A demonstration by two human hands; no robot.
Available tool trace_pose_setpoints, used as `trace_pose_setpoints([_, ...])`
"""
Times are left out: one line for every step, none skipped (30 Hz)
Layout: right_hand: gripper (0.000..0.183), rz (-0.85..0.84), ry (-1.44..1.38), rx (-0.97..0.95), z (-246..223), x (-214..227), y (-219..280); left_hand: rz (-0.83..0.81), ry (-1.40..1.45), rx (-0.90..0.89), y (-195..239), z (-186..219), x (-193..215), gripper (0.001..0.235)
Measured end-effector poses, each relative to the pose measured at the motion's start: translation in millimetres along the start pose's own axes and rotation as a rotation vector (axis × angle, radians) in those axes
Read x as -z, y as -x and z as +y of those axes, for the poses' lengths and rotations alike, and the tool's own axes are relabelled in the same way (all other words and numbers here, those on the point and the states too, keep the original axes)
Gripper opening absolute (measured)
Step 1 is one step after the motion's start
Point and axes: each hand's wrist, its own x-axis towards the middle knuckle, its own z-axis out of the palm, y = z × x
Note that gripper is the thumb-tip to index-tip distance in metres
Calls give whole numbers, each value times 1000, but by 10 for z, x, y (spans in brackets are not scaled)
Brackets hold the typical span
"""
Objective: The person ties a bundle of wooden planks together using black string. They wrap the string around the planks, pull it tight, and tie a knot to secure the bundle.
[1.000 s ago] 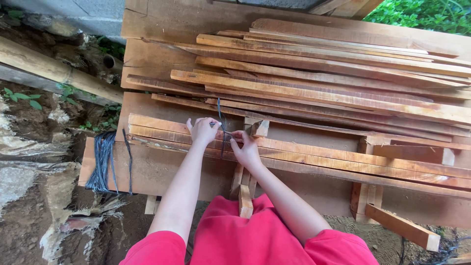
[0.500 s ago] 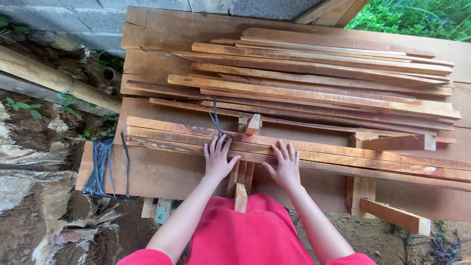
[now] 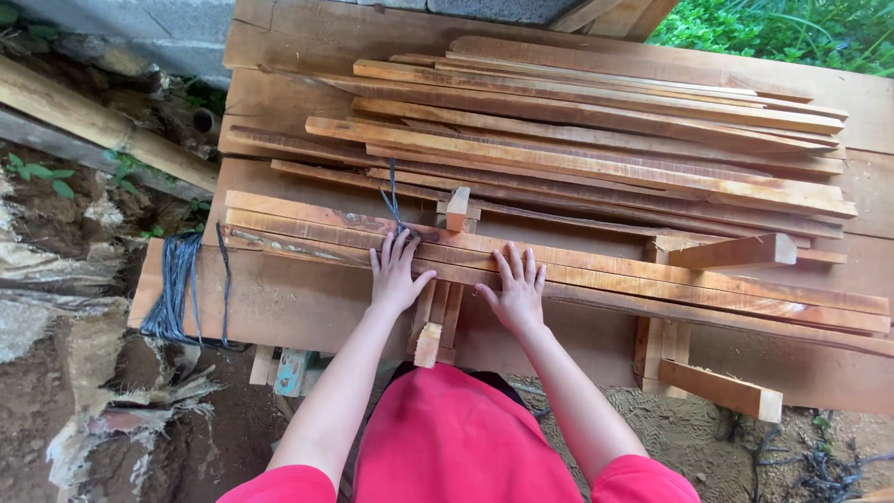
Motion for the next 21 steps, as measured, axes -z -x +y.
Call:
trace_pose_setpoints([80, -2, 2, 6, 12, -2, -24, 3, 2, 6, -18, 4, 10, 74])
trace_pose_setpoints([81, -8, 12, 8, 21, -12, -11, -7, 12, 3, -2, 3, 11, 74])
trace_pose_setpoints([82, -14, 21, 9, 26, -23, 0, -16, 21, -1, 11, -1, 14, 75])
trace_pose_setpoints([82, -19, 24, 12, 34, -24, -15, -17, 25, 4, -5, 5, 9, 75])
trace_pose_setpoints([82, -9, 12, 10, 34, -26, -26, -18, 22, 3, -16, 6, 7, 74])
trace_pose_setpoints([82, -6, 0, 10, 24, -40, 0, -21, 21, 8, 23, -6, -1, 74])
trace_pose_setpoints([82, -16, 4, 15, 64, -29, 70, -23, 26, 19, 74, 43, -34, 74])
trace_pose_setpoints([82, 0, 4, 15, 46, -23, 47, -23, 12, 14, 59, 47, -4, 75])
trace_pose_setpoints([81, 16, 4, 15, 15, -12, 21, -23, -3, 9, 41, 44, 39, 75])
trace_pose_setpoints([81, 13, 6, 30, 6, -9, 15, -14, -1, 21, 43, 19, 30, 75])
trace_pose_setpoints([82, 17, 11, 33, -7, -8, 1, -52, -19, 12, 38, -11, 22, 78])
trace_pose_setpoints([83, 15, 20, 33, 7, -1, 15, -96, -32, 6, 54, -21, -13, 81])
trace_pose_setpoints([83, 7, 25, 45, 3, -5, 29, -93, -25, 20, 77, -49, 3, 81])
trace_pose_setpoints([82, 25, 5, 24, -8, -1, 22, -128, 5, 2, 74, -81, 30, 81])
trace_pose_setpoints([80, 42, -15, 3, -26, 1, 11, -163, 36, -16, 68, -119, 61, 81])
trace_pose_setpoints([80, 36, -12, 18, 5, 15, -26, -156, 41, -2, 59, -154, 59, 81])
trace_pose_setpoints([75, 78, 36, 35, 26, 25, -71, -122, 69, -37, 46, -200, 62, 68])
trace_pose_setpoints([70, 118, 81, 57, 12, 13, -125, -87, 95, -67, 42, -283, 80, 56])
trace_pose_setpoints([70, 111, 81, 75, 131, -76, -222, -79, 97, -50, 77, -449, -6, 56])
trace_pose_setpoints([58, 107, 64, 77, 266, -149, -345, 19, 260, -71, 78, -594, -97, 45])
trace_pose_setpoints([48, 103, 46, 79, 395, -227, -478, 119, 422, -94, 76, -747, -190, 35])
